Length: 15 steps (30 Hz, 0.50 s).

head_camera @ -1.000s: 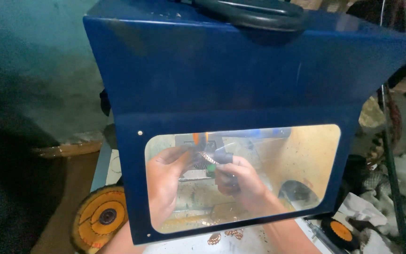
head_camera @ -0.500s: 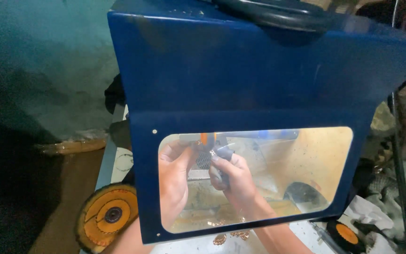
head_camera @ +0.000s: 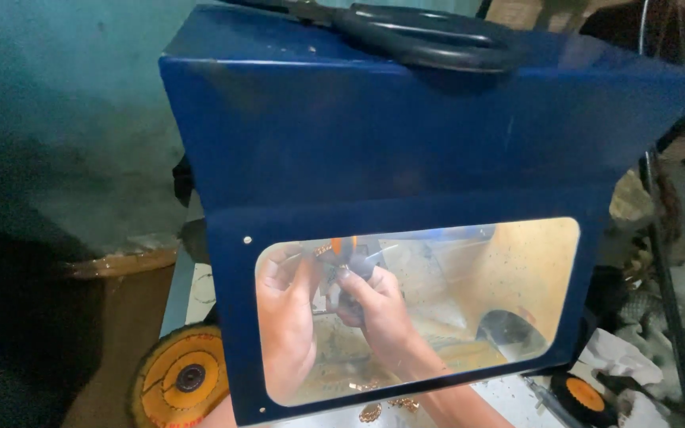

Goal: Polishing a metal jewelry chain using a stationary bench polisher and a handheld rotary tool inside a workshop.

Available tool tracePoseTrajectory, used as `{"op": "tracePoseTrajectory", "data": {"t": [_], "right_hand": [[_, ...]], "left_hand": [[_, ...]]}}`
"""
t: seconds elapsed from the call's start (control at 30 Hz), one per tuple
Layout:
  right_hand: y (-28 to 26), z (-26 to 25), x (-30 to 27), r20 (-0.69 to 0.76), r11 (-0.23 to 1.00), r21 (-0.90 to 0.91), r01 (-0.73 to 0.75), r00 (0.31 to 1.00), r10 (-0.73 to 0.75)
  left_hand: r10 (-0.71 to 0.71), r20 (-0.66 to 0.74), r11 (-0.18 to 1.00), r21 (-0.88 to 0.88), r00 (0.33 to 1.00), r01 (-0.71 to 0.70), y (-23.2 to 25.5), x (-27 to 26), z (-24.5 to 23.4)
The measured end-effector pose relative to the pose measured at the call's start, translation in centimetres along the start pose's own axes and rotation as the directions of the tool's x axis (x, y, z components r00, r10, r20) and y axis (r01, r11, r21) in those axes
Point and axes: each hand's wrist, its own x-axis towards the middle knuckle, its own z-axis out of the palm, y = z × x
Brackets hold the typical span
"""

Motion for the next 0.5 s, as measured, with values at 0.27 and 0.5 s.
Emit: {"op": "tracePoseTrajectory", "data": {"t": [0.27, 0.5], "right_hand": [[-3.4, -1.3, -1.0, 0.041, 0.992, -0.086, -0.092, 0.995, 0.096], [-0.9, -7.4, 0.3, 0.073, 0.945, -0.310, -0.108, 0.988, 0.136]], "left_hand": [[0.049, 0.050, 0.992, 0.112, 0.998, -0.054, -0.5, -0.6, 0.2], [0.090, 0.007, 0.957, 0.275, 0.996, -0.088, -1.6, -0.2, 0.5]]}}
